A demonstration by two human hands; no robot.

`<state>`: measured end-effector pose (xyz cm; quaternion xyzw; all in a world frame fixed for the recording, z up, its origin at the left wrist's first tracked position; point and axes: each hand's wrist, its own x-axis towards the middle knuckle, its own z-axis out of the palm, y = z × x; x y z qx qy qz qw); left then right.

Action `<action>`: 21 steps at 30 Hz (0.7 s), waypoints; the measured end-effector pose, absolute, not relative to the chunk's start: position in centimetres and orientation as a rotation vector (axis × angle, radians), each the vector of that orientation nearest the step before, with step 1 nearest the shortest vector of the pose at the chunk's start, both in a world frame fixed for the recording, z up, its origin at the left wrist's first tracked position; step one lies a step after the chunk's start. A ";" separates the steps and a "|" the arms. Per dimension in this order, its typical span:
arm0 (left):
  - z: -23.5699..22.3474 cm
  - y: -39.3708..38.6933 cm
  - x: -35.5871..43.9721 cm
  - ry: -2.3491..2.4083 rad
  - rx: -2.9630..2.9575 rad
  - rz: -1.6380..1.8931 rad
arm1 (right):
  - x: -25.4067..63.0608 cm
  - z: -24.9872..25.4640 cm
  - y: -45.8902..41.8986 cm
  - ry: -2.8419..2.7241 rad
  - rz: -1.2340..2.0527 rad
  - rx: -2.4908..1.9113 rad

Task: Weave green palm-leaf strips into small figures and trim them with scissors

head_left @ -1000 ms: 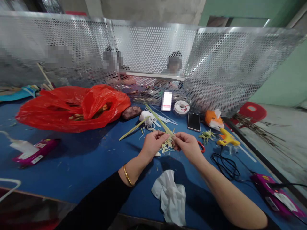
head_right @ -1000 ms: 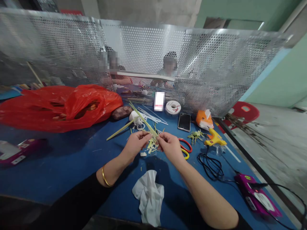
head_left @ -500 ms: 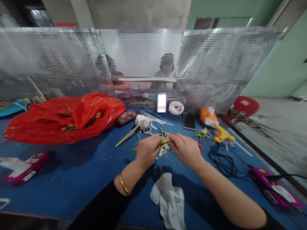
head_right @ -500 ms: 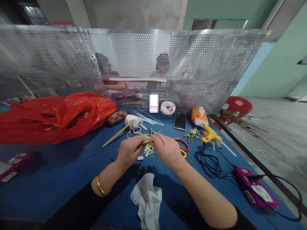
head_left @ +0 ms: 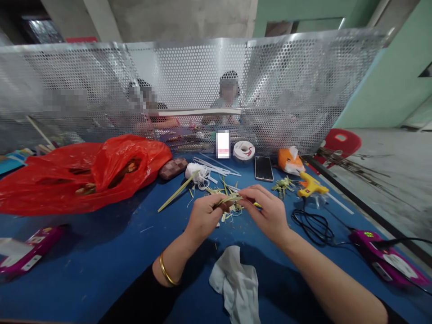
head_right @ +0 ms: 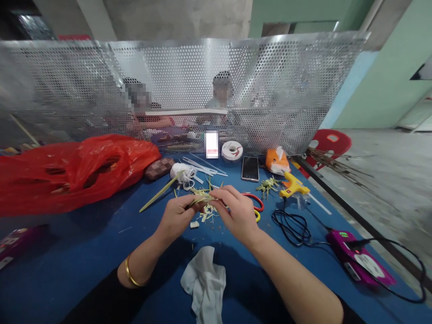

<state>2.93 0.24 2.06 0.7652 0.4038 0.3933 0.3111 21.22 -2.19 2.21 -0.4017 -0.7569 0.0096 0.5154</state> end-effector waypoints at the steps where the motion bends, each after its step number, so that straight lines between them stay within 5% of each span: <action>1: 2.1 0.2 3.0 1.064 2.025 1.037 | 21.1 2.2 -2.2 -1.806 0.023 -0.960; 21: 2.3 -0.1 2.8 1.007 2.152 1.027 | 20.9 2.1 -2.8 -1.809 -0.042 -0.927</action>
